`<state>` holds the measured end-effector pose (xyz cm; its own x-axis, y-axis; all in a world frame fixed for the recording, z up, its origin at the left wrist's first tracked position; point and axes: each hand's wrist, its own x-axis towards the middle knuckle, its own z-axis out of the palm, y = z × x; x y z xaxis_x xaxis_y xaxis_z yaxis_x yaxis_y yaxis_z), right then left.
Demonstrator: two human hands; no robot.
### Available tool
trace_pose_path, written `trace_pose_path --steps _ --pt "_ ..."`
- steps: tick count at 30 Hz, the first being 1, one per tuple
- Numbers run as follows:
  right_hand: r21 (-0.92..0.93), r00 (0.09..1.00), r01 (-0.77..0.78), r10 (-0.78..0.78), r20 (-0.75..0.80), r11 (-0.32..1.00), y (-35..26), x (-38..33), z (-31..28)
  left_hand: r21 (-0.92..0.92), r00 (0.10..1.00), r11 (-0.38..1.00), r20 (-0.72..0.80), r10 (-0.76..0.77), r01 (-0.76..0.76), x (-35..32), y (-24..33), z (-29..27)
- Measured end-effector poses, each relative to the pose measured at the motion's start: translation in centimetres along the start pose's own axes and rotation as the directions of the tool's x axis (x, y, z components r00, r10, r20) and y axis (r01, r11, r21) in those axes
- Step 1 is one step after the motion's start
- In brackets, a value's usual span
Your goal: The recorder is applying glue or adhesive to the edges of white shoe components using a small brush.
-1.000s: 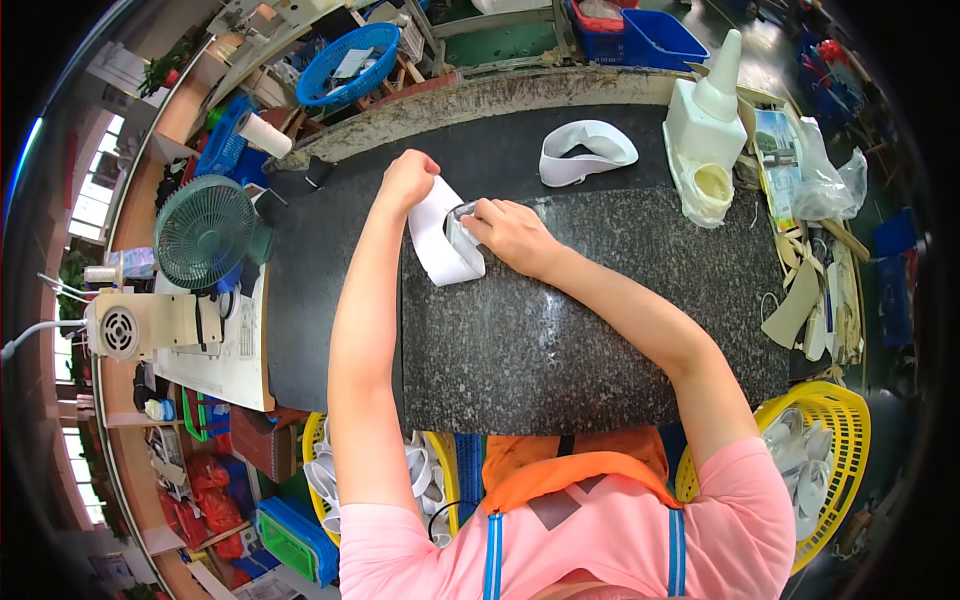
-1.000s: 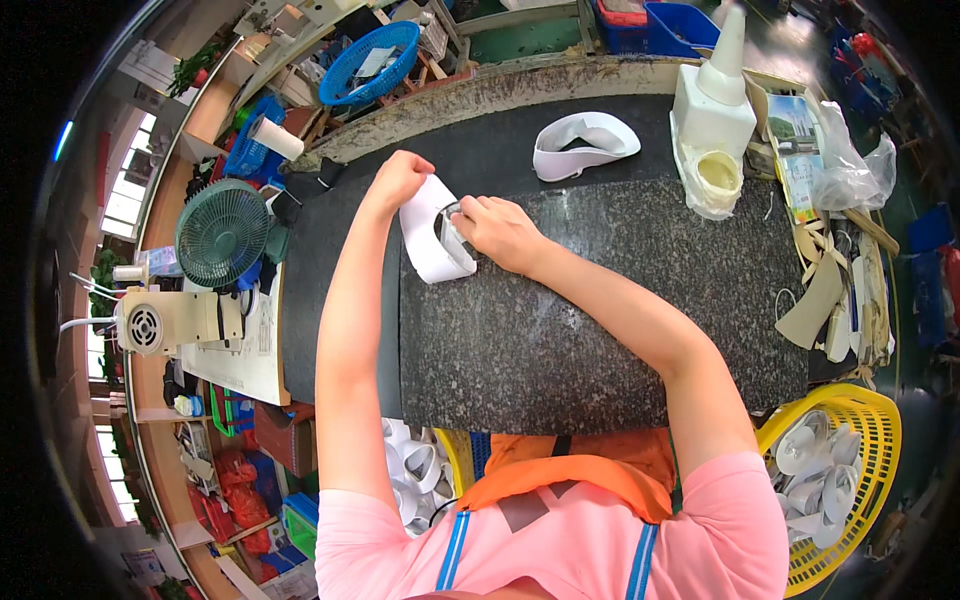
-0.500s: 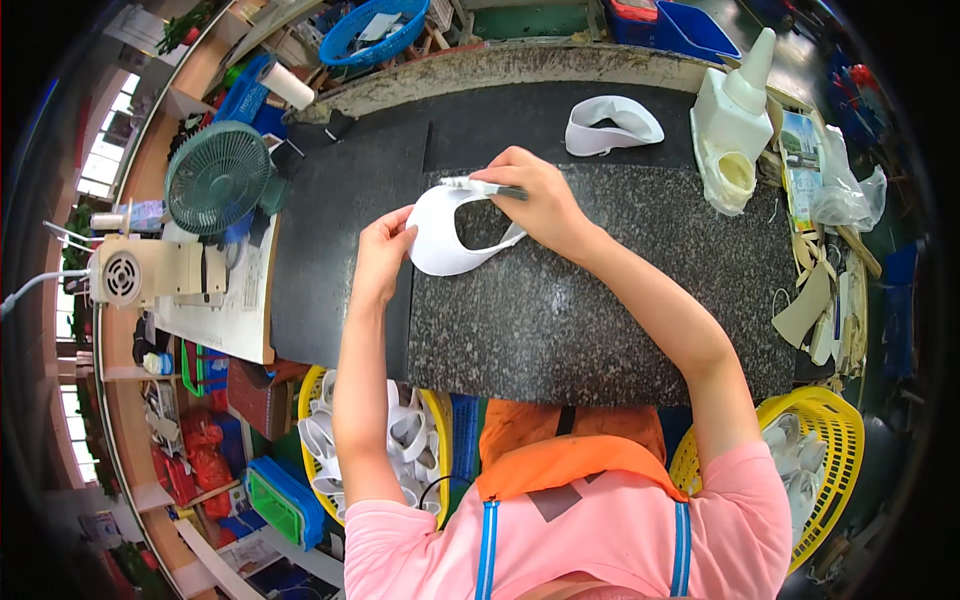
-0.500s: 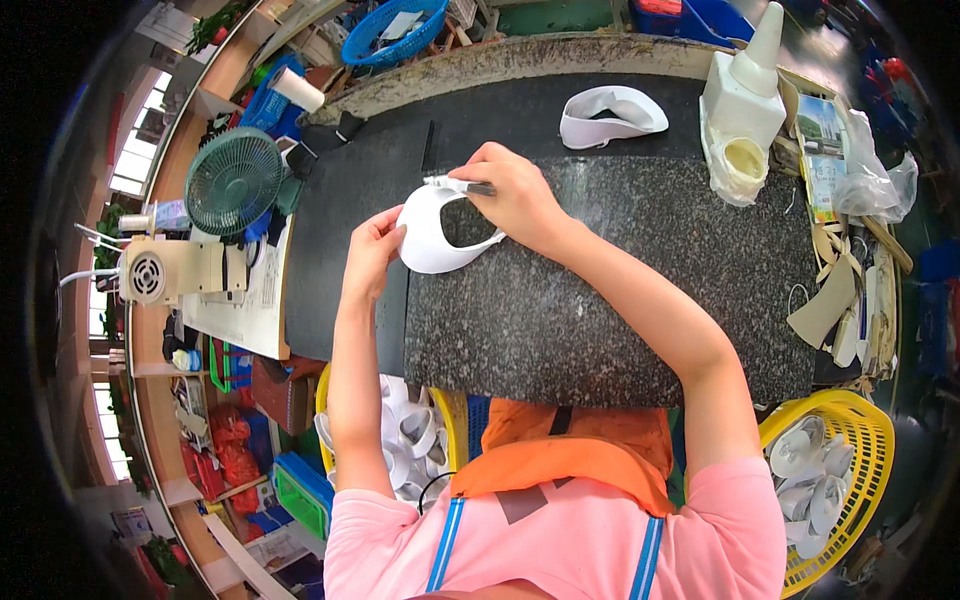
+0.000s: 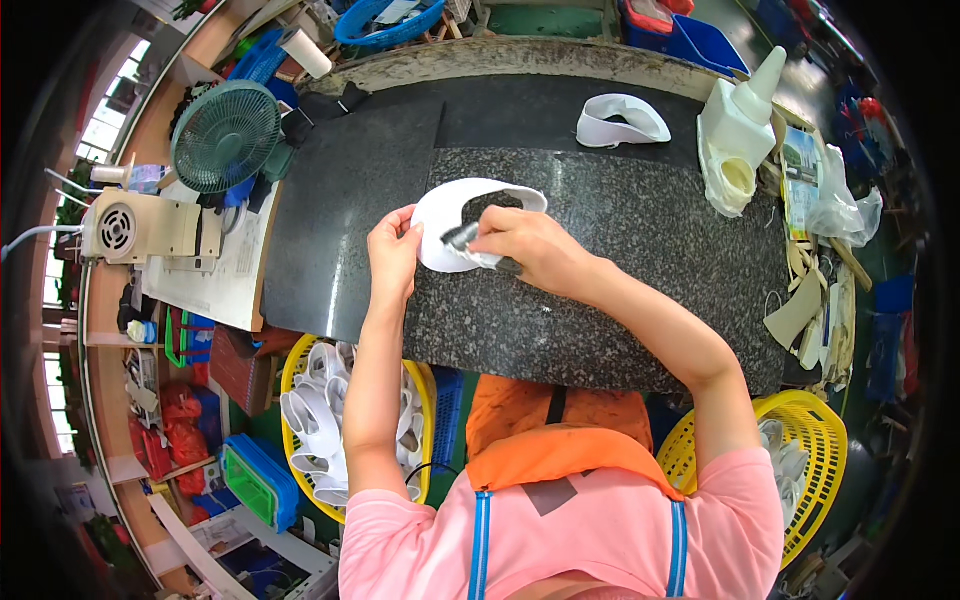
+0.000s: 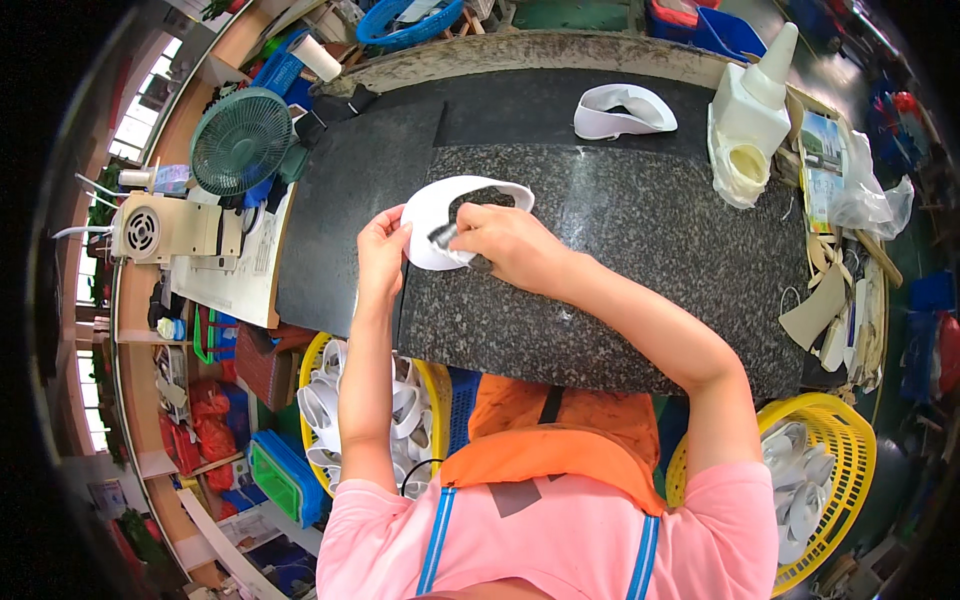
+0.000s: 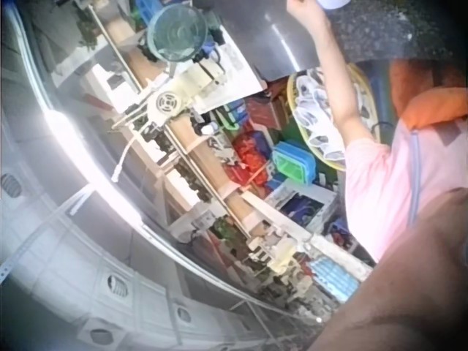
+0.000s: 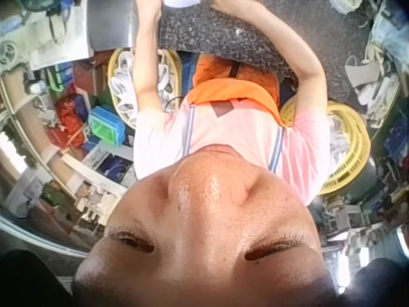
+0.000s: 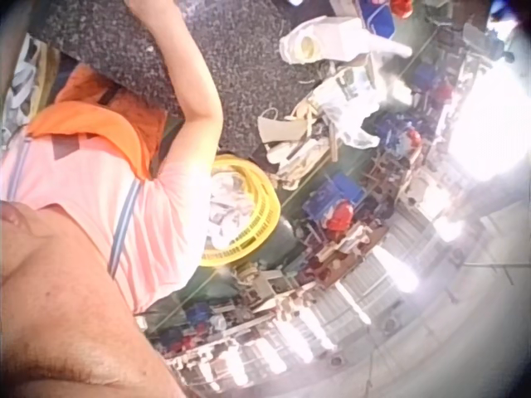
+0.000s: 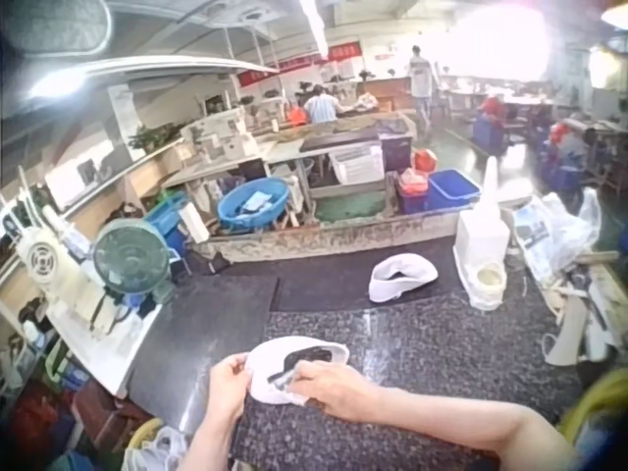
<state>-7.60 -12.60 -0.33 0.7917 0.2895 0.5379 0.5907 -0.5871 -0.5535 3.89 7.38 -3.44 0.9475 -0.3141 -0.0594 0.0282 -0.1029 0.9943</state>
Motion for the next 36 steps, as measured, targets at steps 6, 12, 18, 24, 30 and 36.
trace_pose_path --steps 6,12,18,24,30,36 --pt "-0.225 0.992 -0.094 0.111 0.064 0.97 -2.7 -1.3 -5.1 -0.123 0.994 0.991 -0.081 -0.068 0.058 -2.8 1.4 -3.0" --pt "-0.2 0.945 -0.297 0.257 -0.201 0.934 -3.7 -4.1 -7.7 0.102 0.909 0.995 -0.414 0.051 -0.01 -14.2 6.8 -17.0" --pt "-0.066 0.895 -0.422 0.404 -0.188 0.904 -2.4 -6.4 -6.2 0.199 0.783 0.954 -0.62 -0.054 0.224 -24.0 6.8 -24.7" --pt "-0.1 0.873 -0.474 0.453 -0.18 0.875 -2.9 -7.5 -7.4 -0.342 0.636 0.936 -0.742 -0.213 -0.086 -29.4 -0.2 -30.2" --pt "-0.079 0.858 -0.491 0.465 -0.218 0.868 -2.0 -9.2 -8.2 -0.292 0.357 0.74 -0.931 -0.075 -0.606 -37.8 -11.4 -35.1" --pt "-0.159 0.906 -0.422 0.408 -0.112 0.893 -1.4 -10.3 -8.3 -0.203 -0.069 0.536 -0.894 -0.443 -0.819 -43.2 -25.2 -31.4"
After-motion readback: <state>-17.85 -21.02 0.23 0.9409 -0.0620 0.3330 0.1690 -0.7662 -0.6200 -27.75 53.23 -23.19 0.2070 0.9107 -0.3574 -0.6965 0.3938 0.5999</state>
